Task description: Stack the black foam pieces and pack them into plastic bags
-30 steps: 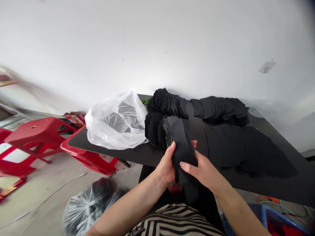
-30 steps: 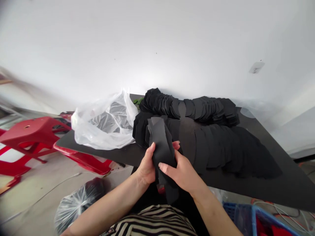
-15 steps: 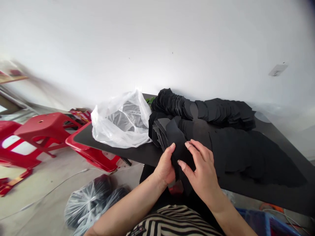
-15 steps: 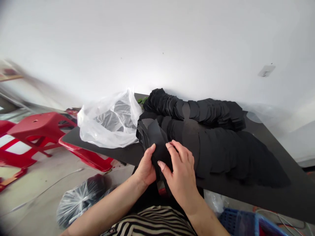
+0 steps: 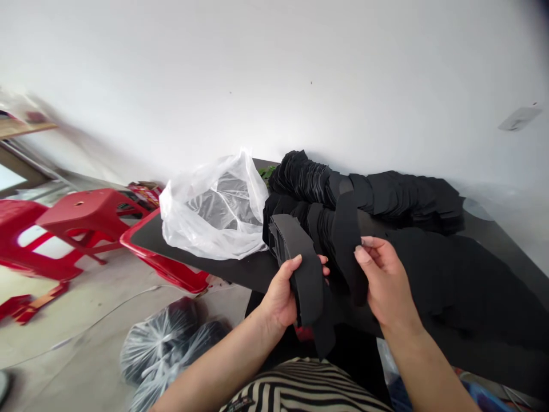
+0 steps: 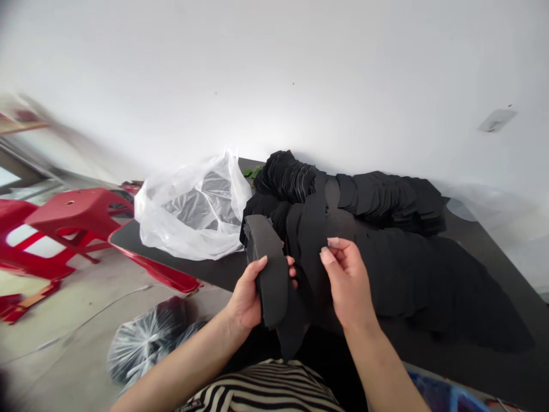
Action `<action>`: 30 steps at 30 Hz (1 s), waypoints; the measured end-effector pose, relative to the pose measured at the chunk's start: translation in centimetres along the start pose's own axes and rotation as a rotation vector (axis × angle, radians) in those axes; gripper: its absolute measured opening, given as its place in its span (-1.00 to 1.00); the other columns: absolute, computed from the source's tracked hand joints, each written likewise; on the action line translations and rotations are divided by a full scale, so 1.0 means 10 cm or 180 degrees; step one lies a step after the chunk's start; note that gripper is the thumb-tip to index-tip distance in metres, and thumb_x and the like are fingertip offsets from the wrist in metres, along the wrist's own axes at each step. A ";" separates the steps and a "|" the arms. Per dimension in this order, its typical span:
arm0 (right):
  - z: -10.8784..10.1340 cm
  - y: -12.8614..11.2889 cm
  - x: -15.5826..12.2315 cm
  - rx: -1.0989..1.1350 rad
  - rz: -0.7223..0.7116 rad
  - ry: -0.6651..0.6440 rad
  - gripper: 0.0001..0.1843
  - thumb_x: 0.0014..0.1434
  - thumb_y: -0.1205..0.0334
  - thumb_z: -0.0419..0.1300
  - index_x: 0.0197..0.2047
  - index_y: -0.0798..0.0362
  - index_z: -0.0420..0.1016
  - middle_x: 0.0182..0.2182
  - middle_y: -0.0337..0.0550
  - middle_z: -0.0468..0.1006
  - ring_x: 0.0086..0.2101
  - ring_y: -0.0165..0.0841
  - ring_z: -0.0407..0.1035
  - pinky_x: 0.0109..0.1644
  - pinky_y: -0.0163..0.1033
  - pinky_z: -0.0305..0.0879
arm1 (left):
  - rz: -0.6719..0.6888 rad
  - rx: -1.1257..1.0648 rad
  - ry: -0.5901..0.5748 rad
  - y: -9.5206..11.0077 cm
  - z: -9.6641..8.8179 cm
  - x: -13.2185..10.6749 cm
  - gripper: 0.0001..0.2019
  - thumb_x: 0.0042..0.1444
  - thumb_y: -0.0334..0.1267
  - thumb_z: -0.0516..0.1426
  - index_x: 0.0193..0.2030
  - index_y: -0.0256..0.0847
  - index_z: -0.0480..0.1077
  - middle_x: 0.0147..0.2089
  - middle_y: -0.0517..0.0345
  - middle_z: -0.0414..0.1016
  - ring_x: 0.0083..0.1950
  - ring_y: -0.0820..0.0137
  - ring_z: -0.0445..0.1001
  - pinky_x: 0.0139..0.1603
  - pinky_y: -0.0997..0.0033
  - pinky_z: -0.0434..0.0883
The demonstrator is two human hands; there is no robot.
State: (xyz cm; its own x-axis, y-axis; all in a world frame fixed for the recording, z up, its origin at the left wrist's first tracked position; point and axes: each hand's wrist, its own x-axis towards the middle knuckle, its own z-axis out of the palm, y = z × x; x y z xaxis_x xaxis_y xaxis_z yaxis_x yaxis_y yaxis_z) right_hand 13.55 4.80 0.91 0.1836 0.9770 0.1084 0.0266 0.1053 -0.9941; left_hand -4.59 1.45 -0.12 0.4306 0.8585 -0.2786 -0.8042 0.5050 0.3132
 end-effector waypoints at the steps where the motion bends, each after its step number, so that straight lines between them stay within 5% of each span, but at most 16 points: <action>1: -0.02 0.05 0.11 -0.0095 0.0007 0.0056 -0.62 0.15 0.01 0.29 -0.01 -0.04 0.43 -0.16 -0.15 0.54 -0.16 -0.30 0.45 0.02 -0.11 0.37 | 0.0024 0.0022 -0.0084 0.02 0.00 0.00 -0.55 0.19 -0.07 0.11 0.02 -0.44 0.50 -0.15 -0.14 0.60 -0.18 0.28 0.56 0.02 0.31 0.43; 6: -0.05 0.40 0.55 -0.0745 0.0007 0.0094 -0.57 0.08 -0.01 0.29 -0.06 0.05 0.42 -0.26 -0.08 0.56 -0.21 -0.22 0.46 0.04 0.04 0.35 | 0.0032 -0.0019 -0.0381 0.02 0.01 0.01 -0.59 0.24 -0.09 0.06 0.02 -0.37 0.51 -0.06 -0.16 0.59 -0.08 0.25 0.55 0.12 0.24 0.38; 11: 0.00 0.33 0.43 -0.1569 -0.0465 0.0043 -0.47 0.13 -0.07 0.23 0.06 0.08 0.40 0.05 0.14 0.45 0.00 -0.10 0.39 0.08 0.10 0.34 | 0.0251 -0.0011 -0.0272 -0.01 0.03 0.03 -0.64 0.25 -0.18 0.07 0.09 -0.27 0.49 0.10 -0.09 0.54 0.08 0.19 0.50 0.21 0.15 0.33; 13: 0.03 0.15 0.22 -0.1215 -0.0368 -0.0401 -0.47 0.21 -0.11 0.16 0.13 0.03 0.37 0.11 0.08 0.43 0.07 -0.13 0.37 0.15 0.07 0.31 | 0.0508 0.0022 -0.0175 -0.01 0.05 0.04 -0.63 0.25 -0.23 0.07 0.14 -0.26 0.47 0.16 -0.04 0.50 0.14 0.22 0.47 0.24 0.22 0.31; 17: 0.09 -0.14 -0.17 -0.0199 0.0610 -0.1991 -0.51 0.24 -0.07 0.18 0.12 0.01 0.31 0.03 0.00 0.52 0.00 -0.20 0.44 0.09 -0.06 0.39 | 0.0809 0.0290 -0.0208 -0.05 0.08 0.04 -0.55 0.21 -0.24 0.09 0.22 -0.29 0.40 0.12 -0.06 0.53 0.12 0.20 0.49 0.18 0.28 0.35; 19: 0.12 -0.19 -0.27 -0.0061 0.0832 -0.2267 -0.49 0.18 0.02 0.27 0.12 0.01 0.27 0.03 -0.03 0.52 -0.03 -0.22 0.46 0.05 -0.09 0.43 | 0.0820 0.0470 -0.0318 -0.07 0.10 0.03 -0.50 0.18 -0.22 0.11 0.26 -0.29 0.36 0.09 -0.08 0.54 0.07 0.18 0.51 0.12 0.25 0.39; 24: 0.12 -0.29 -0.32 -0.0429 0.0389 -0.2204 -0.52 0.20 0.16 0.23 0.17 -0.06 0.24 0.09 -0.11 0.47 0.04 -0.25 0.42 0.09 -0.13 0.40 | 0.0886 0.0841 -0.0284 -0.09 0.15 0.02 -0.50 0.12 -0.21 0.20 0.21 -0.29 0.40 0.25 -0.10 0.41 0.20 0.14 0.41 0.22 0.26 0.33; 30: 0.15 -0.44 -0.35 -0.3373 -0.1429 -0.0804 -0.52 0.25 0.16 0.17 0.20 0.02 0.25 -0.08 -0.05 0.52 -0.13 -0.11 0.44 -0.14 -0.02 0.40 | 0.1415 0.0951 0.0199 -0.13 0.24 -0.04 -0.36 0.13 -0.21 0.27 0.34 0.06 0.18 0.29 0.05 0.36 0.24 0.26 0.37 0.21 0.23 0.30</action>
State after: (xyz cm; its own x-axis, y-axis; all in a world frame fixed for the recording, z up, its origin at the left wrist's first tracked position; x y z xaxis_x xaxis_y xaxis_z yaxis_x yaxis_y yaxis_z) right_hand 11.32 1.17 4.88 -0.2469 0.9131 0.3245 0.8644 0.3588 -0.3521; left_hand -2.69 0.66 1.77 0.0427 0.9929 -0.1109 -0.7479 0.1054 0.6554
